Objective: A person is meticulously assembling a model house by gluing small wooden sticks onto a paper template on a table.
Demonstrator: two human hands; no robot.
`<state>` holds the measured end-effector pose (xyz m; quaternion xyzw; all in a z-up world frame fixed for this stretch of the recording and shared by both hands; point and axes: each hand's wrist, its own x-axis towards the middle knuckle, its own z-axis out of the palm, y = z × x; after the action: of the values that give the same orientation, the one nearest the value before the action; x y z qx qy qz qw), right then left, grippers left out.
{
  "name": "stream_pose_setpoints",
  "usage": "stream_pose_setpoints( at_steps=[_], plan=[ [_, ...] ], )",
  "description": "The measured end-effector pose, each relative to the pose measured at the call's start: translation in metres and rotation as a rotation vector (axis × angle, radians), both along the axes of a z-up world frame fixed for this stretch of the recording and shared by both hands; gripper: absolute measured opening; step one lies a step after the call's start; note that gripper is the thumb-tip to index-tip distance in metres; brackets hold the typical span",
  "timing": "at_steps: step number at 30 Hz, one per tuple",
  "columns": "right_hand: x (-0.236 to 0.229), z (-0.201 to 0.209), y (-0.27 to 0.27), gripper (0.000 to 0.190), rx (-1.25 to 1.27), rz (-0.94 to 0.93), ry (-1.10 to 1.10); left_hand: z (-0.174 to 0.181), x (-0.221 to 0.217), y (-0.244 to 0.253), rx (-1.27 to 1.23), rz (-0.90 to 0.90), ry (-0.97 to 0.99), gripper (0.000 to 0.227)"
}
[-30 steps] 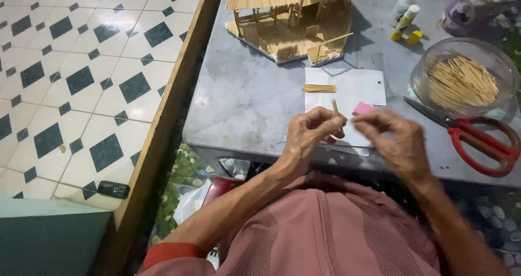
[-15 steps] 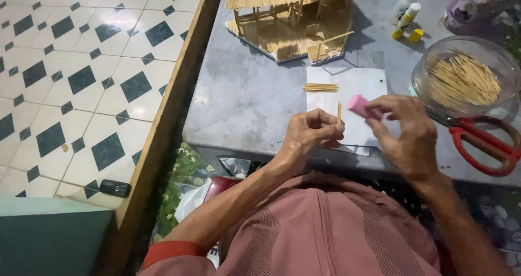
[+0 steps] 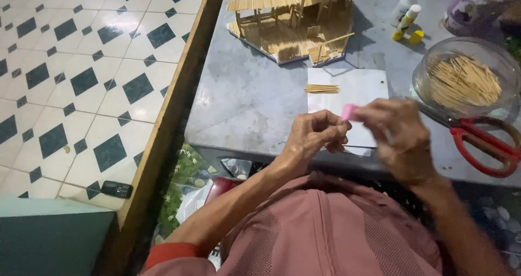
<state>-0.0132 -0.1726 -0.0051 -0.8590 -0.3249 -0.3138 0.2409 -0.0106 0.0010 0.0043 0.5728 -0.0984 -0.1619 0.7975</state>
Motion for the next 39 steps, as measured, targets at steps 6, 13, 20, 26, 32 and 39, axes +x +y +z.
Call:
stream_pose_setpoints(
  at_steps=[6, 13, 20, 26, 32, 39],
  plan=[
    [-0.012, 0.021, 0.013, 0.027, 0.016, -0.027, -0.040, 0.002, 0.002, 0.000, -0.022, 0.034, 0.065, 0.023],
    [-0.003, 0.013, 0.001, 0.025, -0.089, -0.169, -0.090, -0.007, 0.007, 0.000, -0.038, 0.045, 0.143, 0.008],
    [0.001, -0.007, -0.008, 0.027, -0.063, -0.146, -0.011, -0.007, 0.005, 0.001, -0.036, 0.022, 0.093, 0.006],
    [-0.001, 0.003, 0.002, 0.025, -0.021, -0.035, -0.028, -0.006, 0.010, 0.002, 0.040, 0.034, -0.005, 0.011],
    [0.011, -0.016, -0.028, 0.028, -0.111, -0.279, 0.048, -0.027, 0.042, 0.008, 0.802, 0.365, -0.791, 0.004],
    [0.011, -0.024, -0.029, 0.020, -0.125, -0.298, 0.073, -0.060, 0.081, 0.014, 1.114, 0.389, -1.203, 0.005]
  ],
)
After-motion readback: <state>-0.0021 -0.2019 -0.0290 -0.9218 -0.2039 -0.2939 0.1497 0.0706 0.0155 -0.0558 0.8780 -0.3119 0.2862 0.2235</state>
